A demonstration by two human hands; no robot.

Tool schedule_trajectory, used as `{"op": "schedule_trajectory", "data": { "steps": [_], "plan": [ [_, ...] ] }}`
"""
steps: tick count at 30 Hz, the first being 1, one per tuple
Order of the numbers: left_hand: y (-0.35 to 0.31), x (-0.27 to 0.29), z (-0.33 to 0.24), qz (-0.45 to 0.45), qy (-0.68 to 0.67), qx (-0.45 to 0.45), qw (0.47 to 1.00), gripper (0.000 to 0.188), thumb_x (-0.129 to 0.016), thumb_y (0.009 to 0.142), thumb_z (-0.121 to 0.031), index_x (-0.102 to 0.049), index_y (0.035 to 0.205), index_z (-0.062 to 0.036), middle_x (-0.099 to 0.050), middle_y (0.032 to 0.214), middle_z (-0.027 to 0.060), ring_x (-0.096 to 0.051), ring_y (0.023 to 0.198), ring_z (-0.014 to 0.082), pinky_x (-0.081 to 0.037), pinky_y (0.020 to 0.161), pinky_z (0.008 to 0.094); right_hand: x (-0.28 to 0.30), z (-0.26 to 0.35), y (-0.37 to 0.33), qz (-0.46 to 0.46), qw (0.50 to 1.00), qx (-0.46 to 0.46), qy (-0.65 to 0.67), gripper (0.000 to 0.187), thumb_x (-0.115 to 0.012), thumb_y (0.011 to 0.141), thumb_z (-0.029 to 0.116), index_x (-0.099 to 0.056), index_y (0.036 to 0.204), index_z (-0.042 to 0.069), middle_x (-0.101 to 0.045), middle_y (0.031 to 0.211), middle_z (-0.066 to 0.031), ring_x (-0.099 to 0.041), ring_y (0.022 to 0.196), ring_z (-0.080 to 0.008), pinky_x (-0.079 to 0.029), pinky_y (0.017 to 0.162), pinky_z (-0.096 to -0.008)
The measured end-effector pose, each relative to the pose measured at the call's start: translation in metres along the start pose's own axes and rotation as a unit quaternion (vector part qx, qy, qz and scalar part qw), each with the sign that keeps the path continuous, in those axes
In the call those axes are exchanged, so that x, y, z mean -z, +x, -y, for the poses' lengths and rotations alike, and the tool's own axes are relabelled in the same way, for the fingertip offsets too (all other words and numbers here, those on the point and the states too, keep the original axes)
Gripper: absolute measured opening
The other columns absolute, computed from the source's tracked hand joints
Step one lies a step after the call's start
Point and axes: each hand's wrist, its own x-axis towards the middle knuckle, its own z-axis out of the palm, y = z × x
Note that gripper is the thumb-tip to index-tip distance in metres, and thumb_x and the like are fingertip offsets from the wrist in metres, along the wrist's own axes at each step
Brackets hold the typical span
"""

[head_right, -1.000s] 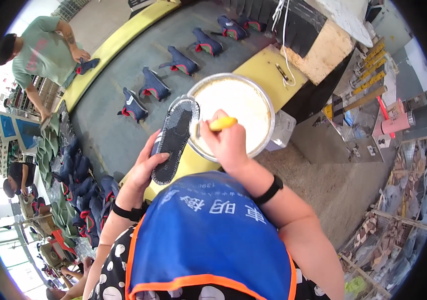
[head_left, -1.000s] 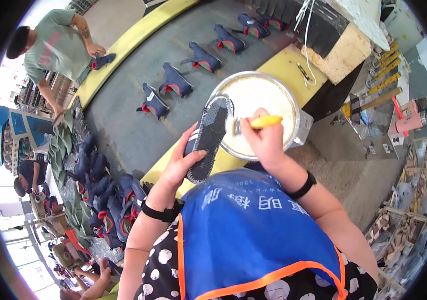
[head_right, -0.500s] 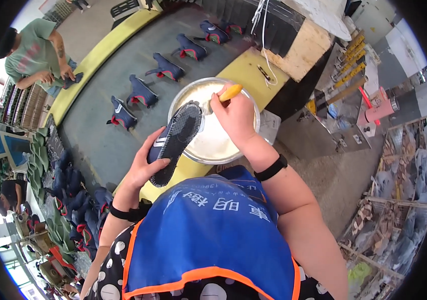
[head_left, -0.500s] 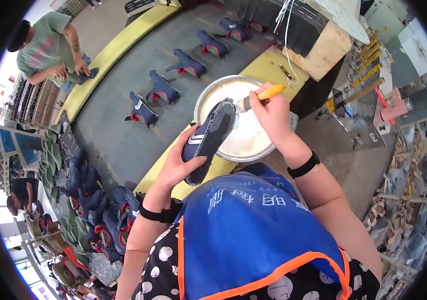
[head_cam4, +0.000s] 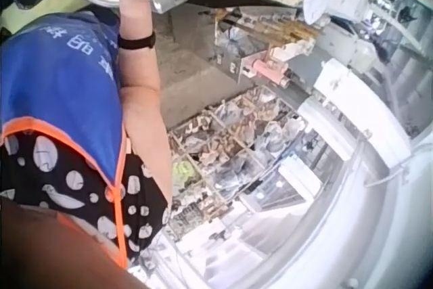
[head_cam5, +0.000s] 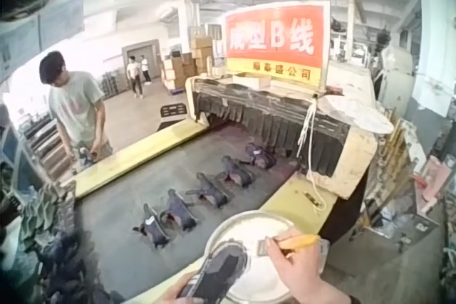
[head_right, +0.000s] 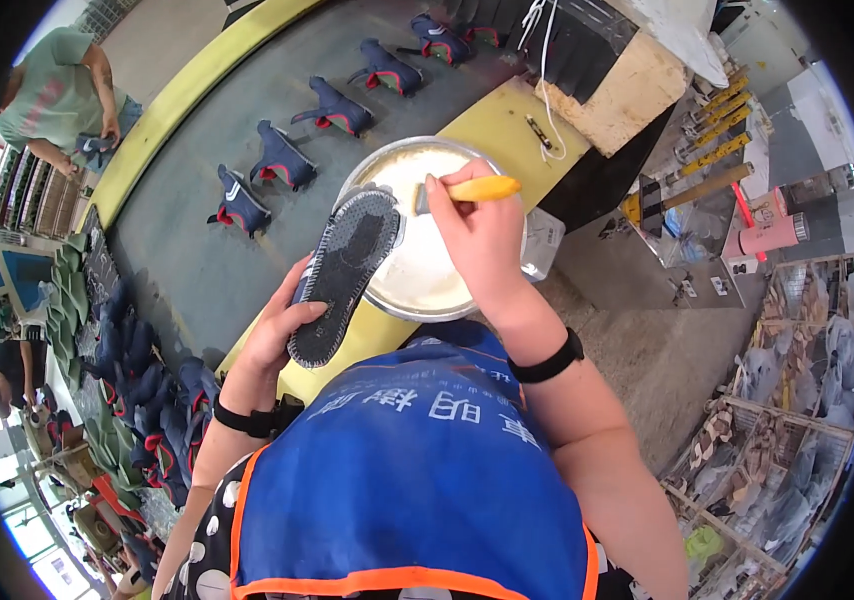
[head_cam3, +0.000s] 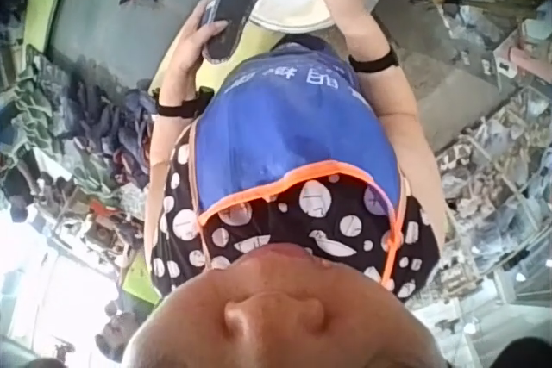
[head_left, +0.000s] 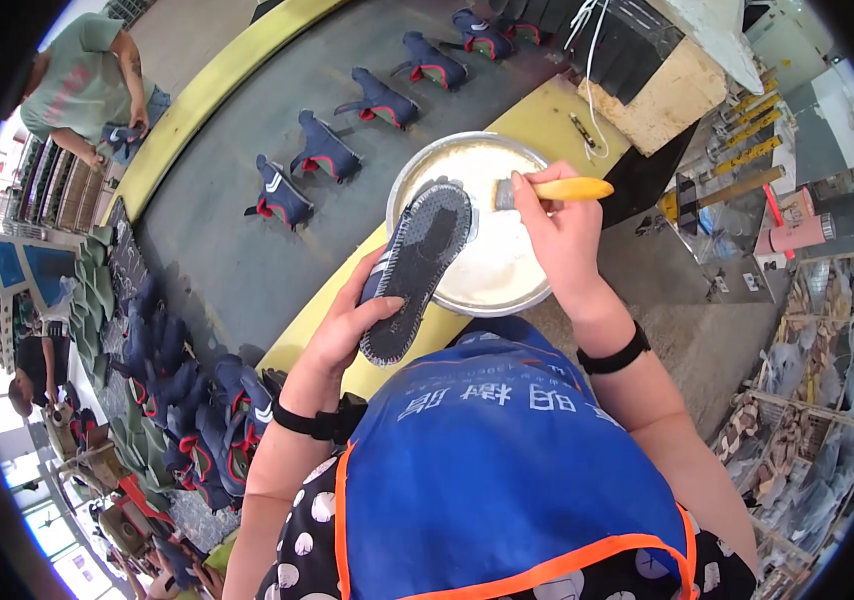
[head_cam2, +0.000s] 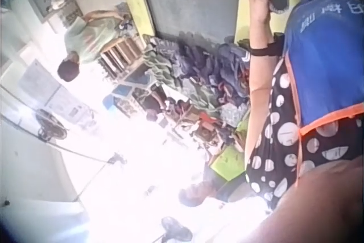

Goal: Applying glue to the bottom of shoe soles using a brush.

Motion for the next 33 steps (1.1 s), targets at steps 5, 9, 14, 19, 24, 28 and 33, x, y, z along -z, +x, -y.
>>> {"op": "schedule_trajectory", "data": {
  "steps": [5, 9, 14, 19, 24, 28, 33],
  "plan": [
    [-0.008, 0.000, 0.008, -0.028, 0.001, -0.034, 0.999, 0.072, -0.065, 0.082, -0.014, -0.037, 0.148, -0.0045, -0.055, 0.131, 0.0133, -0.055, 0.117, 0.0211, -0.043, 0.100, 0.0327, -0.018, 0.004, -0.025, 0.058, 0.997, -0.045, 0.031, 0.019, -0.071, 0.090, 0.011, -0.057, 0.079, 0.002, -0.058, 0.062, -0.0018, -0.051, 0.054, -0.0055, -0.039, 0.049, -0.0238],
    [-0.011, 0.004, 0.013, -0.042, -0.033, -0.008, 0.999, 0.073, -0.065, 0.082, -0.014, -0.036, 0.148, -0.0046, -0.055, 0.131, 0.0129, -0.054, 0.118, 0.0211, -0.042, 0.101, 0.0329, -0.026, 0.021, -0.057, 0.121, 0.987, -0.031, 0.096, 0.019, -0.069, 0.089, 0.008, -0.056, 0.077, 0.002, -0.058, 0.062, -0.0011, -0.051, 0.057, -0.0045, -0.040, 0.051, -0.0244],
    [-0.021, 0.016, 0.013, -0.016, -0.028, -0.013, 0.999, 0.072, -0.063, 0.083, -0.014, -0.036, 0.149, -0.0049, -0.055, 0.131, 0.0122, -0.054, 0.118, 0.0213, -0.042, 0.101, 0.0328, -0.032, 0.018, -0.037, 0.150, 0.987, -0.059, -0.003, 0.019, -0.069, 0.086, 0.012, -0.055, 0.076, 0.003, -0.056, 0.059, -0.0060, -0.054, 0.052, -0.0121, -0.041, 0.051, -0.0281],
    [-0.029, 0.032, 0.000, 0.025, -0.038, 0.037, 0.998, 0.069, -0.062, 0.083, -0.014, -0.038, 0.146, -0.0035, -0.056, 0.129, 0.0113, -0.056, 0.115, 0.0178, -0.046, 0.097, 0.0300, -0.039, 0.002, 0.011, 0.095, 0.995, -0.022, 0.003, 0.016, -0.069, 0.087, 0.009, -0.056, 0.080, 0.002, -0.058, 0.063, -0.0066, -0.056, 0.055, -0.0127, -0.042, 0.053, -0.0278],
    [-0.043, 0.047, -0.006, 0.053, -0.051, 0.088, 0.993, 0.068, -0.062, 0.084, -0.015, -0.039, 0.146, -0.0029, -0.056, 0.129, 0.0114, -0.057, 0.114, 0.0166, -0.047, 0.096, 0.0289, -0.066, 0.033, -0.005, 0.239, 0.958, 0.119, 0.107, 0.010, -0.069, 0.088, 0.007, -0.060, 0.086, 0.003, -0.061, 0.074, -0.0028, -0.057, 0.068, -0.0083, -0.045, 0.059, -0.0252],
    [-0.041, 0.066, 0.011, 0.072, -0.059, 0.082, 0.992, 0.067, -0.062, 0.086, -0.015, -0.038, 0.147, -0.0026, -0.056, 0.130, 0.0103, -0.057, 0.114, 0.0153, -0.047, 0.098, 0.0275, -0.079, 0.006, -0.005, 0.162, 0.983, 0.081, 0.027, 0.010, -0.070, 0.087, 0.005, -0.061, 0.086, 0.001, -0.061, 0.075, -0.0033, -0.057, 0.070, -0.0105, -0.047, 0.063, -0.0263],
    [-0.030, 0.133, 0.062, -0.086, -0.304, 0.083, 0.945, 0.052, -0.060, 0.089, -0.020, -0.048, 0.135, -0.0016, -0.065, 0.116, 0.0127, -0.067, 0.098, 0.0219, -0.056, 0.084, 0.0360, -0.041, -0.010, 0.000, 0.049, 0.991, -0.118, 0.048, 0.008, -0.062, 0.095, 0.007, -0.056, 0.096, 0.003, -0.056, 0.080, -0.0014, -0.051, 0.068, -0.0064, -0.042, 0.060, -0.0213]
  ]
}}
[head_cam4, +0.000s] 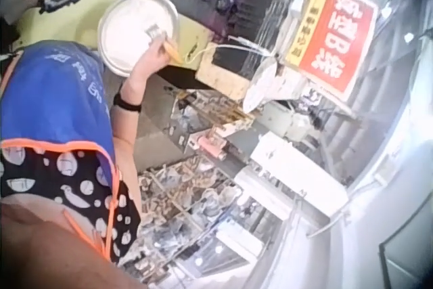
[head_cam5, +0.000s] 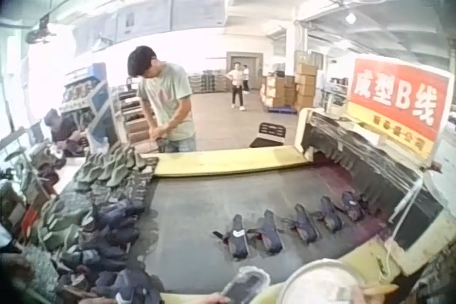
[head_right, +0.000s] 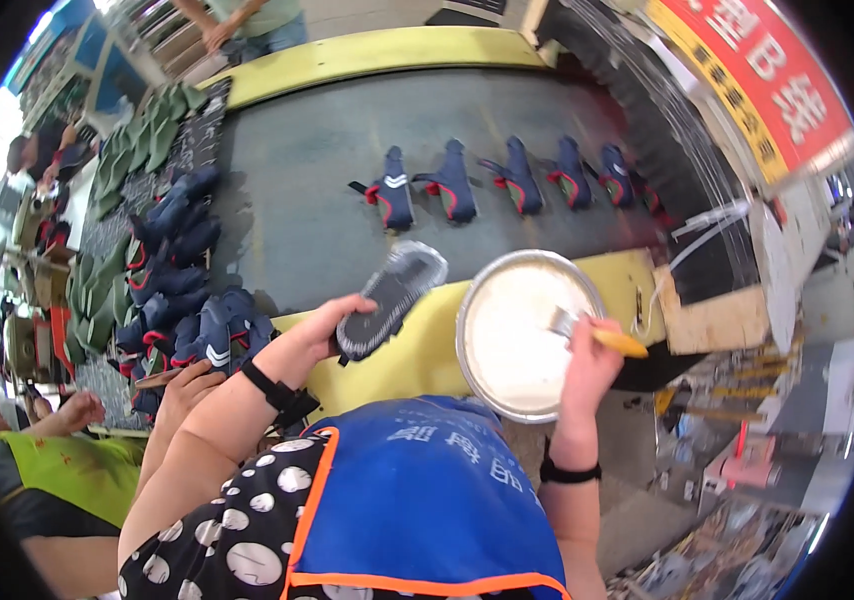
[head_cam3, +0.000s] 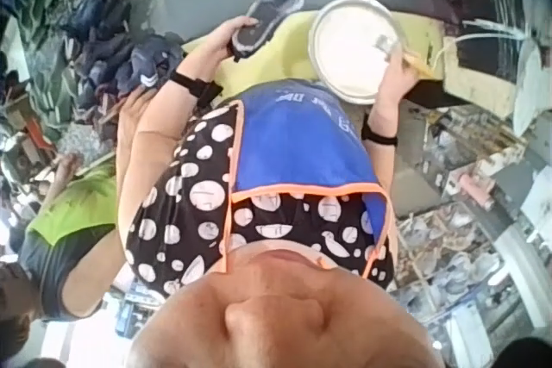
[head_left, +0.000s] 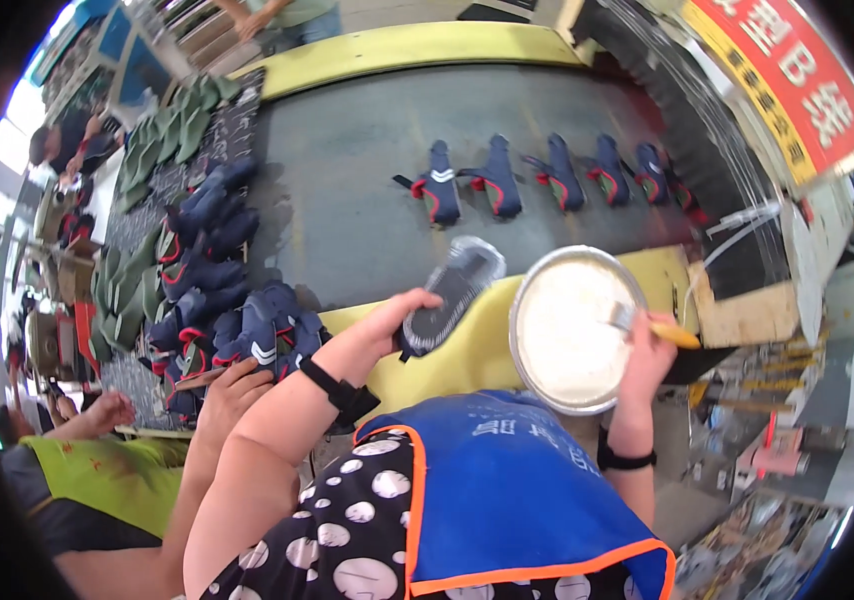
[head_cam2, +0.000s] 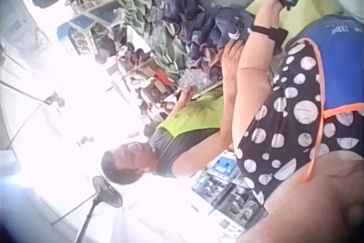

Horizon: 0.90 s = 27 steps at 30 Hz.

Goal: Applying glue to the bottom of shoe soles using a brush.

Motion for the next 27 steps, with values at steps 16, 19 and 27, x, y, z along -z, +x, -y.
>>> {"op": "schedule_trajectory", "data": {
  "steps": [16, 19, 27],
  "plan": [
    [0.148, 0.167, -0.112, -0.497, 0.407, -0.099, 0.760, 0.100, -0.078, 0.077, -0.036, -0.015, 0.155, -0.0307, -0.046, 0.139, 0.0254, -0.046, 0.129, 0.0423, -0.039, 0.108, 0.0503, 0.032, 0.006, 0.010, -0.152, 0.980, -0.056, -0.116, 0.019, -0.060, 0.098, 0.016, -0.051, 0.084, 0.008, -0.042, 0.072, 0.0032, -0.039, 0.063, -0.0055, -0.032, 0.057, -0.0222],
    [0.148, 0.137, -0.116, -0.511, 0.391, -0.011, 0.765, 0.098, -0.072, 0.080, -0.034, -0.012, 0.156, -0.0243, -0.033, 0.146, 0.0318, -0.039, 0.134, 0.0484, -0.036, 0.110, 0.0536, 0.032, 0.001, 0.026, -0.125, 0.983, -0.031, -0.130, 0.019, -0.060, 0.098, 0.018, -0.052, 0.086, 0.007, -0.042, 0.072, 0.0028, -0.038, 0.064, -0.0067, -0.033, 0.058, -0.0224],
    [-0.035, 0.203, -0.178, -0.445, 0.664, -0.024, 0.600, 0.040, -0.065, 0.072, -0.028, -0.073, 0.108, -0.0111, -0.071, 0.103, 0.0158, -0.068, 0.103, 0.0315, -0.054, 0.089, 0.0426, -0.047, 0.023, 0.050, 0.041, 0.990, 0.047, -0.124, 0.019, -0.059, 0.098, 0.019, -0.053, 0.088, 0.004, -0.043, 0.072, 0.0014, -0.040, 0.066, -0.0082, -0.034, 0.063, -0.0245]
  ]
}}
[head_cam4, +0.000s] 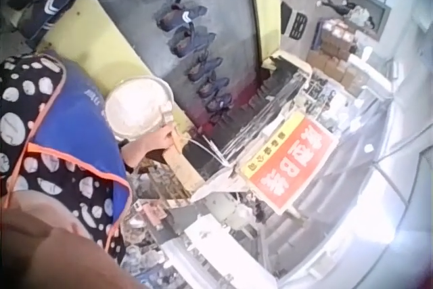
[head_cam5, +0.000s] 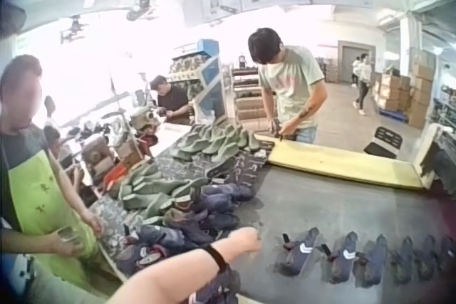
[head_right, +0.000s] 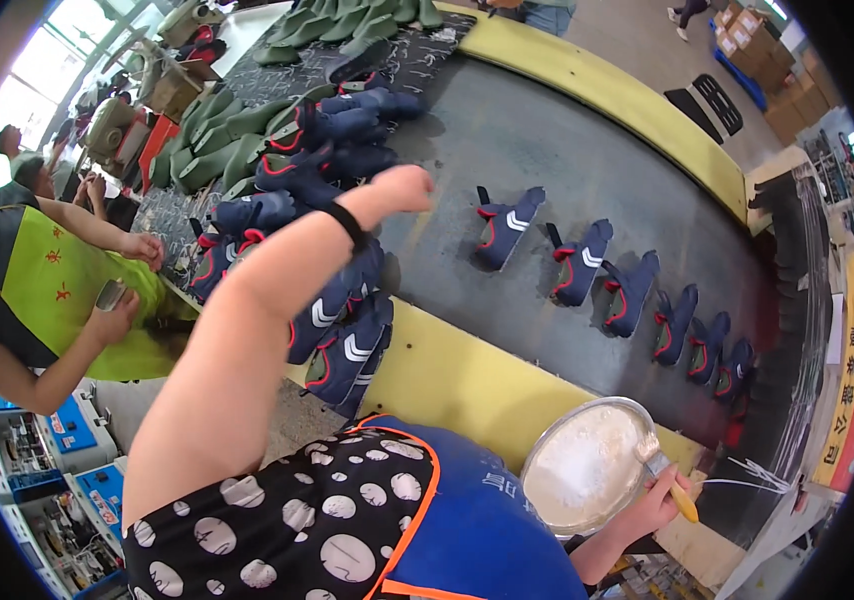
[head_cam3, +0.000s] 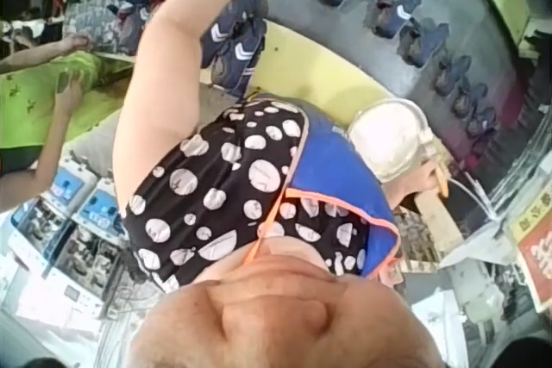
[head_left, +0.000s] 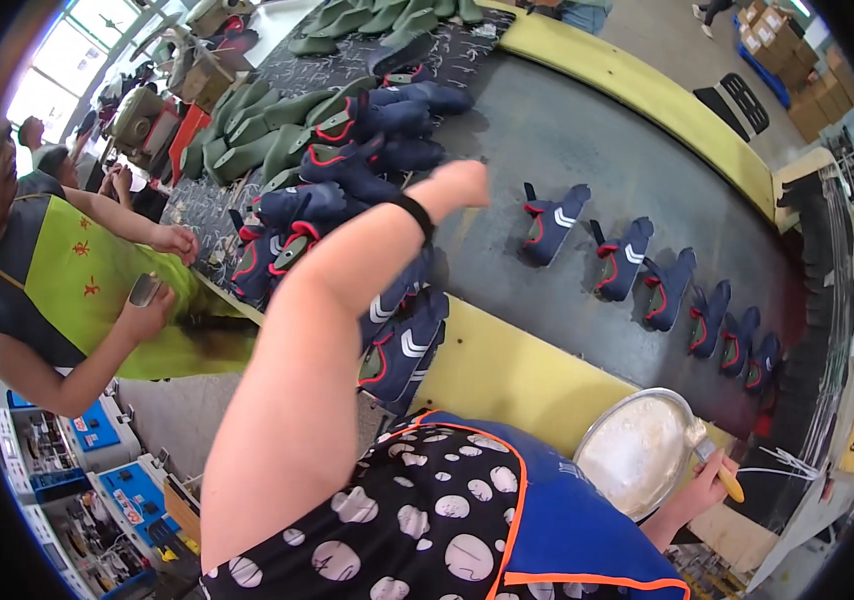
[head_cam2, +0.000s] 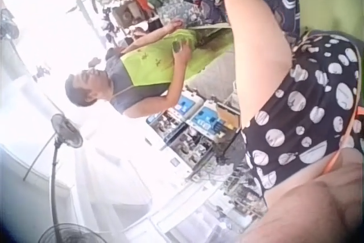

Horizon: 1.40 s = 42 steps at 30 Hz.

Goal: Applying glue to the bottom of shoe soles using a brush.

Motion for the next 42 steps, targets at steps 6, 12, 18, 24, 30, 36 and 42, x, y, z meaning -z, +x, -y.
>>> {"op": "schedule_trajectory", "data": {
  "steps": [6, 12, 18, 24, 30, 36, 42],
  "plan": [
    [-0.041, 0.094, 0.123, -0.299, 0.076, 0.287, 0.907, 0.067, -0.074, 0.076, -0.024, -0.050, 0.136, -0.0067, -0.056, 0.129, 0.0181, -0.056, 0.121, 0.0353, -0.050, 0.098, 0.0430, -0.018, 0.017, -0.027, -0.017, 1.000, -0.007, 0.025, 0.017, -0.057, 0.099, 0.016, -0.052, 0.087, 0.004, -0.043, 0.072, 0.0010, -0.040, 0.066, -0.0080, -0.034, 0.063, -0.0249],
    [-0.003, 0.091, 0.218, -0.240, 0.004, 0.180, 0.954, 0.111, -0.088, 0.058, -0.041, -0.032, 0.152, -0.0272, -0.041, 0.151, 0.0139, -0.046, 0.133, 0.0367, -0.043, 0.107, 0.0472, 0.005, 0.016, -0.054, -0.075, 0.997, -0.018, -0.014, 0.017, -0.056, 0.099, 0.012, -0.050, 0.084, 0.005, -0.043, 0.070, 0.0019, -0.038, 0.063, -0.0069, -0.033, 0.060, -0.0237],
    [0.000, 0.098, 0.179, -0.149, 0.045, 0.291, 0.944, 0.110, -0.092, 0.056, -0.032, -0.036, 0.150, -0.0215, -0.029, 0.159, -0.0018, -0.030, 0.146, 0.0230, -0.026, 0.116, 0.0594, 0.013, 0.018, -0.069, -0.088, 0.994, -0.035, 0.058, 0.014, -0.057, 0.096, 0.004, -0.046, 0.087, 0.006, -0.046, 0.073, 0.0023, -0.043, 0.061, -0.0039, -0.035, 0.056, -0.0198],
    [-0.024, 0.121, 0.070, -0.248, 0.119, 0.116, 0.954, 0.089, -0.089, 0.062, -0.030, -0.044, 0.137, -0.0100, -0.052, 0.139, 0.0090, -0.049, 0.130, 0.0285, -0.041, 0.107, 0.0471, 0.022, 0.014, -0.068, -0.107, 0.991, -0.032, 0.070, 0.012, -0.059, 0.095, 0.007, -0.050, 0.086, 0.007, -0.048, 0.073, 0.0019, -0.044, 0.062, -0.0051, -0.037, 0.057, -0.0214],
    [-0.071, 0.049, -0.069, -0.018, -0.487, -0.049, 0.872, 0.061, -0.085, 0.071, -0.039, -0.065, 0.112, 0.0009, -0.072, 0.102, 0.0112, -0.070, 0.088, 0.0226, -0.055, 0.081, 0.0369, 0.012, 0.010, -0.061, -0.102, 0.980, -0.051, 0.161, 0.008, -0.061, 0.093, 0.008, -0.055, 0.090, 0.005, -0.053, 0.077, 0.0002, -0.047, 0.067, -0.0066, -0.039, 0.063, -0.0220],
    [-0.136, -0.126, -0.151, 0.314, -0.622, 0.160, 0.699, 0.052, -0.076, 0.084, -0.041, -0.064, 0.119, -0.0043, -0.071, 0.108, 0.0100, -0.070, 0.084, 0.0222, -0.057, 0.081, 0.0368, 0.029, -0.011, -0.064, -0.078, 0.970, -0.086, 0.215, 0.010, -0.062, 0.095, 0.009, -0.055, 0.092, 0.002, -0.054, 0.080, -0.0011, -0.050, 0.071, -0.0074, -0.042, 0.067, -0.0230],
    [-0.189, -0.235, -0.113, 0.202, -0.514, 0.127, 0.824, 0.081, -0.071, 0.079, -0.062, -0.054, 0.130, -0.0007, -0.063, 0.124, 0.0189, -0.061, 0.115, 0.0307, -0.050, 0.091, 0.0374, 0.082, -0.063, -0.074, -0.094, 0.973, -0.122, 0.170, 0.011, -0.061, 0.095, 0.013, -0.057, 0.095, 0.003, -0.051, 0.079, 0.0028, -0.044, 0.068, -0.0057, -0.037, 0.061, -0.0223]
  ]
}}
